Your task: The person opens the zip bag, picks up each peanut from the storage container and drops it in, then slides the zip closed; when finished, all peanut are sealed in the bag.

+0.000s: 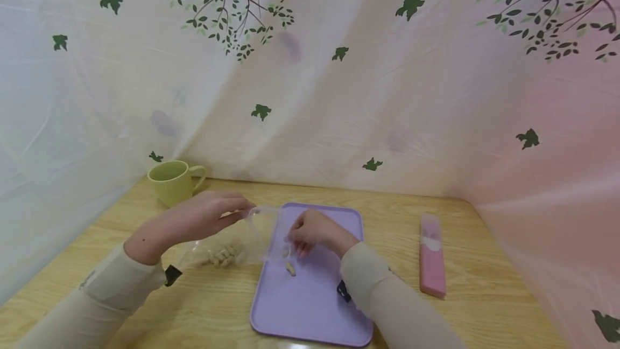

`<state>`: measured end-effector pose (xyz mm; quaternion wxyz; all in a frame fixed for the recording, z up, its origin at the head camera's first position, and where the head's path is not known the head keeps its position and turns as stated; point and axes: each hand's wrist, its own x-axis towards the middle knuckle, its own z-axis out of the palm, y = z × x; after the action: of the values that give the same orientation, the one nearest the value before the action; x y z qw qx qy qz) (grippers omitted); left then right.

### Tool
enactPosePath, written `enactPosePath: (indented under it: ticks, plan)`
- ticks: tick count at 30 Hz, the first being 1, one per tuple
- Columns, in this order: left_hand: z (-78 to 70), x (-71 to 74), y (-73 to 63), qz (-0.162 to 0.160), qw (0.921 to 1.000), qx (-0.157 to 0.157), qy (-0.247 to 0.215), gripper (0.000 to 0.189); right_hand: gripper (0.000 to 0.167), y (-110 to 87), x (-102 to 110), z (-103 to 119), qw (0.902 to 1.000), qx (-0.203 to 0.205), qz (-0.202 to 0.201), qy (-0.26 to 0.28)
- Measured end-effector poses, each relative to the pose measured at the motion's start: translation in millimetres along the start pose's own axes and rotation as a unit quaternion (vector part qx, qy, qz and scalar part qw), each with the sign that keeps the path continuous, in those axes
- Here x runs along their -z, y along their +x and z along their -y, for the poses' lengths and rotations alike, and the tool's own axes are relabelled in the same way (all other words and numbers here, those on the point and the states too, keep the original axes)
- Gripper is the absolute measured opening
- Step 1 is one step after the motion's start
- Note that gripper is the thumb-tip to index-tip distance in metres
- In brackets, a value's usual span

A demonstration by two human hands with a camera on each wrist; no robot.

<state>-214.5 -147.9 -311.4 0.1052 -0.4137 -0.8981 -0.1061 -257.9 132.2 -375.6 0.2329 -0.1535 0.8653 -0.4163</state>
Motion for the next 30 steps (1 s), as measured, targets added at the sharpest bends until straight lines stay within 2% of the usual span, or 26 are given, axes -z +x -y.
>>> enactPosePath:
  ticks: [6,10,24,30]
  plan:
    - [1.7,-0.4,0.2,-0.008,0.9999,-0.011,0.001,0.022,0.011,-1.9,-5.5,3.8,0.9987,-0.018,0.032,-0.035]
    - [1.2,-0.2,0.9,-0.005,1.0,-0.007,-0.004,0.022,0.013,-2.5,-8.6,4.6,0.9976,-0.022,0.043,-0.05]
    - [0.6,0.0,0.9,-0.004,1.0,-0.005,-0.005,0.021,0.017,0.0,-10.8,2.7,0.9964,-0.024,0.057,-0.058]
    - [0.6,-0.1,1.8,-0.002,0.9999,-0.002,-0.01,0.021,0.022,-1.9,-7.1,1.7,0.9971,-0.016,0.049,-0.056]
